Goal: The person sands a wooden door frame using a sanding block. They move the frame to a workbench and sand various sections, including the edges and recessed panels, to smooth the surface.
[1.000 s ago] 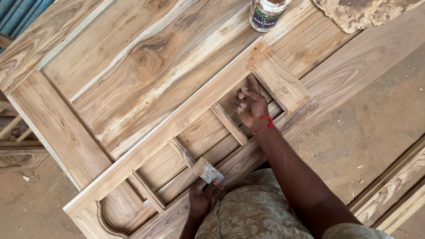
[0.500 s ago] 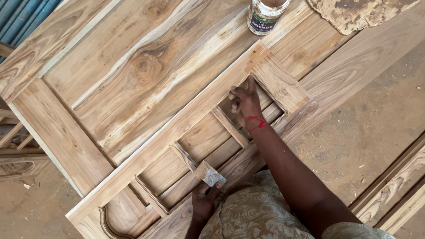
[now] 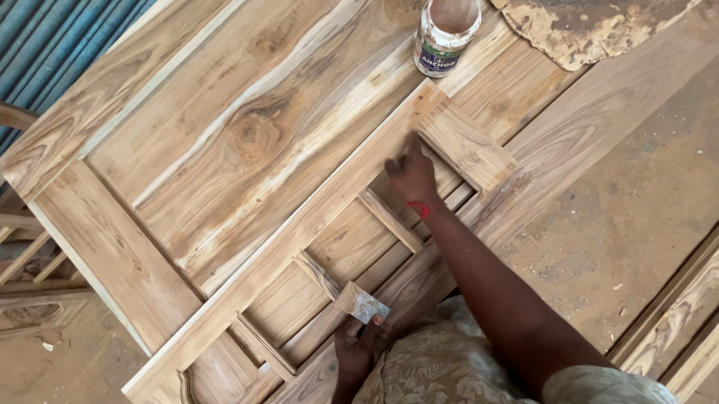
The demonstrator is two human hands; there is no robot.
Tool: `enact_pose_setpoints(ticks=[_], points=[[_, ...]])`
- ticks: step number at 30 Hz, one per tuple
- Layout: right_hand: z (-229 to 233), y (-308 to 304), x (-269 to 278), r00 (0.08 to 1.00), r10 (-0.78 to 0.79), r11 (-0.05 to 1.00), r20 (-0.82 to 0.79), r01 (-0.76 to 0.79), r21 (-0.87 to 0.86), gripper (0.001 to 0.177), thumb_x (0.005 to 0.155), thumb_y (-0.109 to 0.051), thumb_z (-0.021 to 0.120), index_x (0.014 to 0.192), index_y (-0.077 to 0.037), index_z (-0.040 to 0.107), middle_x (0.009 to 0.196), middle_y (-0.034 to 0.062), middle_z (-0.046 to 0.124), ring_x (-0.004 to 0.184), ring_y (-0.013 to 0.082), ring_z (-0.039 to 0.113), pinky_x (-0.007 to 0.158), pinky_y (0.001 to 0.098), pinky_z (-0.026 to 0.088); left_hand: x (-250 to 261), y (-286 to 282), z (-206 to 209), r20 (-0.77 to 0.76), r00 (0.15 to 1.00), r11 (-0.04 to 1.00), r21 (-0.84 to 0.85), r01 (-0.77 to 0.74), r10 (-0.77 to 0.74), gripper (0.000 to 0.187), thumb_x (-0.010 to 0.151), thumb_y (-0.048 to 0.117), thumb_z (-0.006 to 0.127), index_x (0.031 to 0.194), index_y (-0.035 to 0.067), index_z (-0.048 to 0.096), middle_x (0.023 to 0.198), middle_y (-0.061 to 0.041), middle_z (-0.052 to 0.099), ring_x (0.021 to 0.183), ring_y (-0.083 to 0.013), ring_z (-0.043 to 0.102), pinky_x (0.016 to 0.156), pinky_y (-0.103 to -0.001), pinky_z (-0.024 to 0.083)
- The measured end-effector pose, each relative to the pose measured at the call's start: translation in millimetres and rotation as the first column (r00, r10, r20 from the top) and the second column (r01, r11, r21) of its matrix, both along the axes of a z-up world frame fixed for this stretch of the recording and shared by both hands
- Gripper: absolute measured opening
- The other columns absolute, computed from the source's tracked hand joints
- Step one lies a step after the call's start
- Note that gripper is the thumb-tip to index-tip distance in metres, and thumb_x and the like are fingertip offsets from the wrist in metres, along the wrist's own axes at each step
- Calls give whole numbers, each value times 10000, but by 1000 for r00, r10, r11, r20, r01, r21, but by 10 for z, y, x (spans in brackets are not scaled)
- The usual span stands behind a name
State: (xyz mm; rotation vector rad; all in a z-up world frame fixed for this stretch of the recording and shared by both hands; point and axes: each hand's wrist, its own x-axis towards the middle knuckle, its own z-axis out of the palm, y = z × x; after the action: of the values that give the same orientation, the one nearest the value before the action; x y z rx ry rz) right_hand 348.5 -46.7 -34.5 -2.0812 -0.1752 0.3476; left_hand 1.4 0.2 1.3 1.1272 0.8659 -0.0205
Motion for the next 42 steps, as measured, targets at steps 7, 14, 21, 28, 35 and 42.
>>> enact_pose_setpoints(ticks=[7, 14, 21, 28, 35, 42], points=[[137, -240, -279, 988, -62, 992, -143, 76, 96, 908, 875, -160, 689, 1654, -76, 232, 632, 75, 597, 586, 219, 596, 596, 327, 513, 33, 20, 59, 44, 996, 990, 119, 73, -79, 189, 943, 144, 710, 941, -42, 747, 788, -93, 747, 711, -152, 705, 657, -306, 580], [-206, -36, -30, 996, -12, 995, -89, 20, 94, 1038, 858, -208, 755, 1593, 75, 79, 738, 52, 649, 649, 156, 634, 623, 291, 541, 102, 26, 219, 48, 994, 983, 158, 93, -102, 194, 952, 141, 704, 942, -46, 754, 774, -108, 756, 678, -154, 685, 638, -313, 554], [27, -476, 100, 985, 172, 982, 15, -171, -74, 731, 908, -201, 733, 1570, -42, 466, 783, 116, 688, 696, 190, 662, 705, 338, 551, 90, 20, 236, 36, 993, 978, 183, 102, -110, 181, 951, 135, 693, 952, -37, 749, 773, -78, 739, 687, -132, 676, 641, -300, 552], [183, -423, 22, 985, 142, 985, -101, -131, 111, 810, 830, -166, 702, 1551, -87, 342, 654, 79, 613, 599, 144, 577, 609, 305, 503, 48, -17, 71, 79, 996, 993, 114, 26, -35, 173, 945, 134, 714, 941, -36, 745, 780, -46, 733, 699, -110, 666, 638, -284, 546], [235, -540, -158, 929, 317, 947, -191, -299, 117, 544, 941, -163, 679, 1473, -75, 605, 752, 23, 652, 673, 118, 587, 642, 286, 495, 21, 0, 132, 98, 991, 978, 200, 68, -89, 159, 971, 122, 689, 928, -21, 744, 763, -35, 719, 696, -93, 662, 629, -273, 538], [156, -226, -457, 813, 575, 818, -91, -568, 89, 723, 960, -227, 752, 1555, -26, 393, 1009, 97, 737, 885, 158, 717, 774, 328, 584, 20, 0, 122, 133, 988, 967, 250, 41, -77, 156, 964, 126, 706, 958, -21, 756, 796, -45, 743, 714, -100, 676, 643, -274, 549]])
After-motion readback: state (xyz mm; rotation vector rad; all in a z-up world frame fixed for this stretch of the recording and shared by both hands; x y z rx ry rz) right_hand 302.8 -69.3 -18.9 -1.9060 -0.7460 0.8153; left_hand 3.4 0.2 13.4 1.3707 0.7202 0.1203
